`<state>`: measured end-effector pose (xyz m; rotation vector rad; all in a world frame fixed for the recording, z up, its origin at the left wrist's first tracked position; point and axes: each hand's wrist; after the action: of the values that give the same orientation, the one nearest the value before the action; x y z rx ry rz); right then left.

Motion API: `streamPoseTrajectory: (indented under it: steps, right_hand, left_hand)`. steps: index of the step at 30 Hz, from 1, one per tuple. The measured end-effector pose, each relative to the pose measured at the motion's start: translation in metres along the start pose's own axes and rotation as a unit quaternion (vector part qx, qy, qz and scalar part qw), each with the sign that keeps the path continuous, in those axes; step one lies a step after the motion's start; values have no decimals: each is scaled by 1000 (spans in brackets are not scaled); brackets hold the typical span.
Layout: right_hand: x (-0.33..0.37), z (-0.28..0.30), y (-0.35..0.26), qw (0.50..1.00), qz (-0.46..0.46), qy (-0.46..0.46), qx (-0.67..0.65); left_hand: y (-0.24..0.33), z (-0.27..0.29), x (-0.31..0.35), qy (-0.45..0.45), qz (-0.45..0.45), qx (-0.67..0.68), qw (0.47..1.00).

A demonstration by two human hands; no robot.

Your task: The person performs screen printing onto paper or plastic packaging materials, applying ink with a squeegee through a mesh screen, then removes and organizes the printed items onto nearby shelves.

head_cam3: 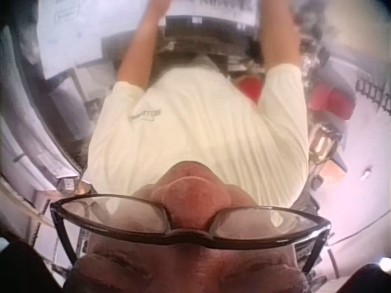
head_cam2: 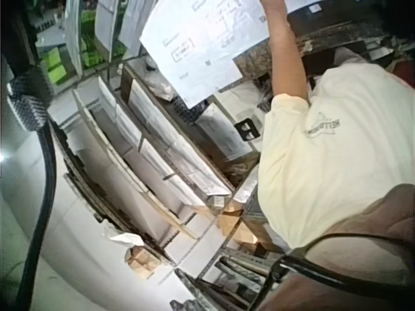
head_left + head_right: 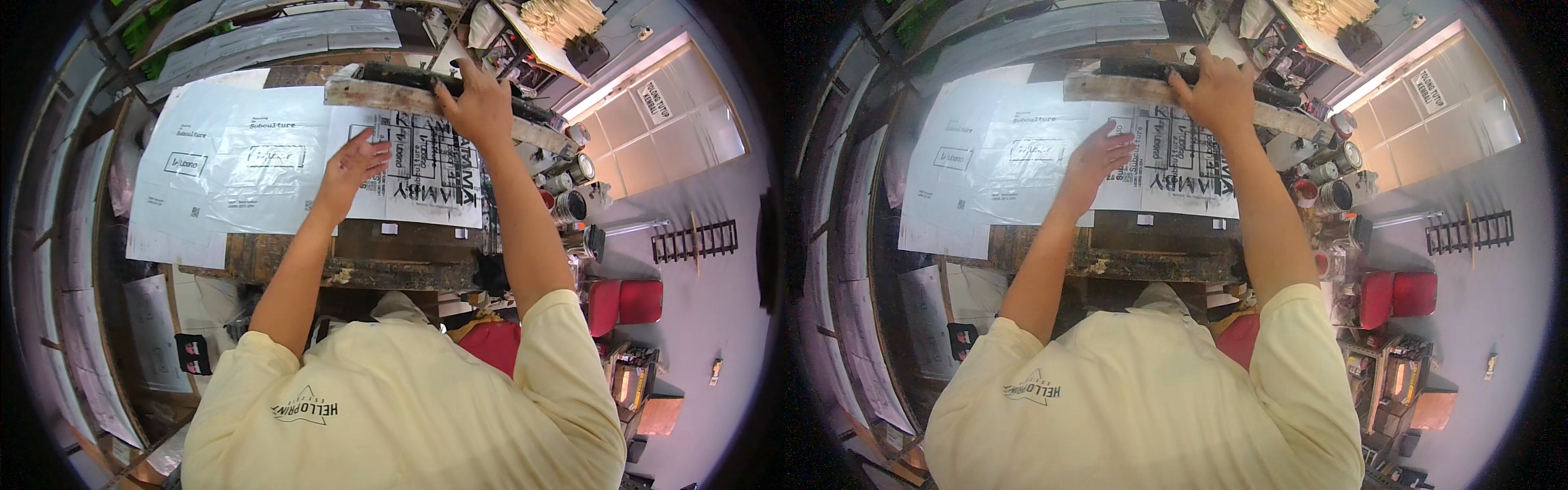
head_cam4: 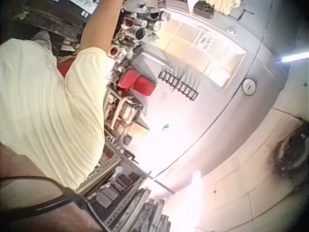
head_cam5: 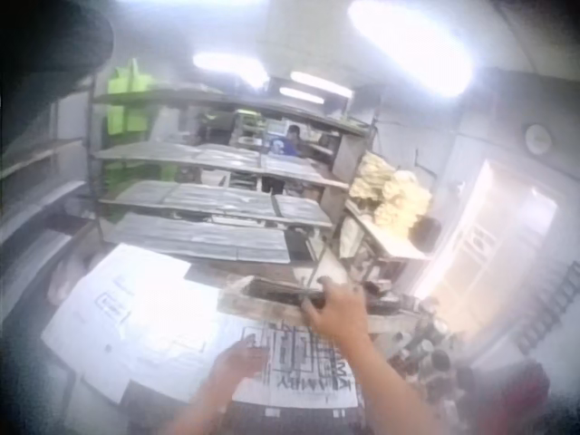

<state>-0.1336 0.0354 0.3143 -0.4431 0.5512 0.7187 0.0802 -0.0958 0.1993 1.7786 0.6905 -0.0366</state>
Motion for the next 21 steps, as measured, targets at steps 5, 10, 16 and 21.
streamPoseTrajectory:
  steps: [5,10,16,21]
  right_hand:
    - [63,-18,4,998,-12,-43,35]
    - [123,-45,26,960,48,-275,30]
    - [170,-90,41,903,38,-423,-63]
    - [115,-107,64,913,26,-382,-141]
  left_hand:
    - [24,-8,-4,143,117,265,946]
    - [-17,-8,62,266,235,170,919]
    - [-81,28,120,332,258,192,887]
    - [-65,25,108,305,205,37,929]
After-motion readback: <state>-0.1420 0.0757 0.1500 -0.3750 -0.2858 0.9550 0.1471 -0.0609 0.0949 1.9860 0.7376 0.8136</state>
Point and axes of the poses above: each hand's wrist, its own x-axis away from the middle knuckle, its own z-axis out of the back of the hand, y = z × x, and after that the axes turned 15 degrees about -z, right-handed
